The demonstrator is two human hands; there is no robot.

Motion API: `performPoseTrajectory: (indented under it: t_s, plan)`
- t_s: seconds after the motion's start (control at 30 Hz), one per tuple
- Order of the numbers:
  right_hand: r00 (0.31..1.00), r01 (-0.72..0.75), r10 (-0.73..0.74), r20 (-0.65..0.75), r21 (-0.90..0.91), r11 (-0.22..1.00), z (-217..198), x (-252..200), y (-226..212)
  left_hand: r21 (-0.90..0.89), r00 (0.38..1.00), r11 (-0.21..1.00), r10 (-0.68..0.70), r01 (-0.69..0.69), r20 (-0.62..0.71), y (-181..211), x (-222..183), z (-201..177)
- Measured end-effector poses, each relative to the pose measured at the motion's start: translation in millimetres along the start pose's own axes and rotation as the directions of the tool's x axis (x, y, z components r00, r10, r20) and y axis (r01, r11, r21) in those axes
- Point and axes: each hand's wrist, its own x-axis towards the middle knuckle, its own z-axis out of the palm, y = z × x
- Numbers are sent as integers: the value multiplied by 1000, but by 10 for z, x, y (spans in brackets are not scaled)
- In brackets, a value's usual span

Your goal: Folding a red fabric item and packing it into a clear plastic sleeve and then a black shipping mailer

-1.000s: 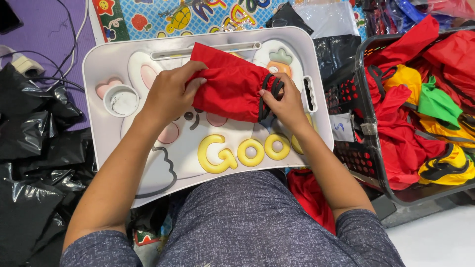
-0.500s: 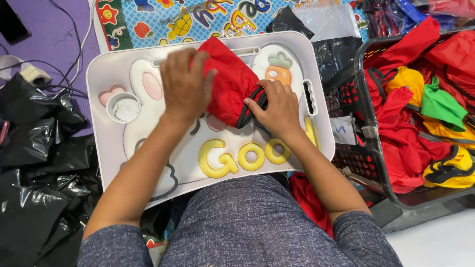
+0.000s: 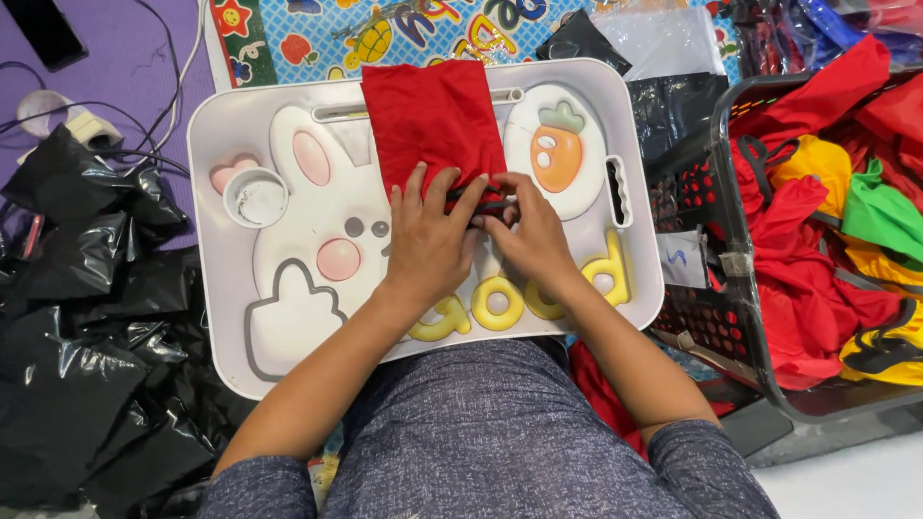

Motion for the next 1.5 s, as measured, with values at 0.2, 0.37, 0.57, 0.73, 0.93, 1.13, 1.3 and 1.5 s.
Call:
performPoseTrajectory:
  t_s: [0.2,0.37,0.57,0.73,0.93,1.13,1.3,1.5]
  plan:
    - [997,-13,-4,76,224,975,-164,43,60,-15,998,1000,2,-3,-69,-99,44,25]
    - [962,258,-264,-74,-82,963,-284,317,181,-22,997,999,38,-39,-61,-117,24,-20]
    - [923,342,-386,-8,-446,827,15,507,510,-213,998,975,55,-60,-29,-80,118,-97]
    - [939,292,-341,-49,-410,864,82,483,507,-246,999,968,44,-48,-21,-103,125,-27]
    - [939,273,-337,-70,-444,853,95,485,431,-295,997,955,59,-42,47,-75,172,-127]
    - [950,265,-309,-36,-426,865,30,478,286,-232,991,971,33,-63,-129,-192,162,50]
    - [963,239,-270,-10,-436,868,37,500,264,-222,963,955,144,-195,-228,-228,212,58]
    - [969,236,-245,16,-344,909,-24,504,381,-41,924,936,336,-349,-181,-387,175,145]
